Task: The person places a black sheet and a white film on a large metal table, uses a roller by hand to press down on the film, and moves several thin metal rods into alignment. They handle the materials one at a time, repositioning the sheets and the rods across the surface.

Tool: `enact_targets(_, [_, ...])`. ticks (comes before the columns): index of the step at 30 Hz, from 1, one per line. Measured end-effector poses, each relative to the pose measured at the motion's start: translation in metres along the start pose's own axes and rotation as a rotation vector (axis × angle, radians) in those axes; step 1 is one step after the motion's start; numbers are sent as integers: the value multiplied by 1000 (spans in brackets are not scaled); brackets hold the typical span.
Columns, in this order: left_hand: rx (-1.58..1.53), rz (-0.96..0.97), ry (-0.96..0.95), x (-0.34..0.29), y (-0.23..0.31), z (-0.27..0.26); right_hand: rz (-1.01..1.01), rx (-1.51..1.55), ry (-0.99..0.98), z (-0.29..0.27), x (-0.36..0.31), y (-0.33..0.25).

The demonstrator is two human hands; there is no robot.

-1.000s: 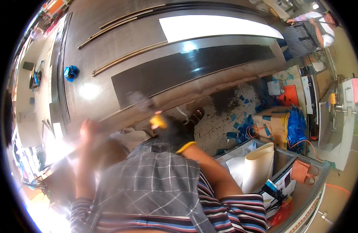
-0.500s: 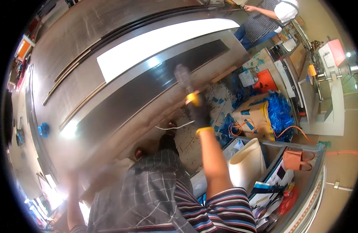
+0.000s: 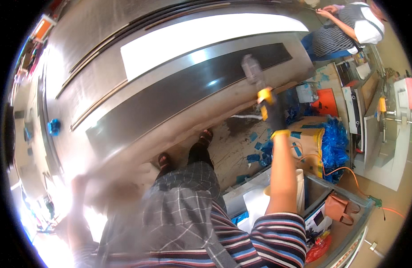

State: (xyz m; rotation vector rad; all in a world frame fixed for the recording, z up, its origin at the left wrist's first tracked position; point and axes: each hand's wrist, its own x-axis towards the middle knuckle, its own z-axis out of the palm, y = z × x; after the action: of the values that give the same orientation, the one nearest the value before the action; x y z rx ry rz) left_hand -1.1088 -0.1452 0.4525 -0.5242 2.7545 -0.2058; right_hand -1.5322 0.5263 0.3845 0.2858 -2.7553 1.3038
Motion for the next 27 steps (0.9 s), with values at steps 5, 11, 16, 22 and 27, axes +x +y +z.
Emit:
enact_targets(5, [-161,90,105,5,-2,5,-216,255,-349,161,-148,-176])
enact_targets(11, [-206,127,119,15,6,-15,-250,107,-865,255,-190,-336])
enact_targets(16, [-217,85,38,20,-12,5,-122,256,-369,231,-198,-263])
enact_targets(22, [-166,38,-7,6,15,-27,267,0,145,86,-46,-65])
enact_targets(27, [-154,5,-176,48,-27,13,439,-152,498,-66,122,138])
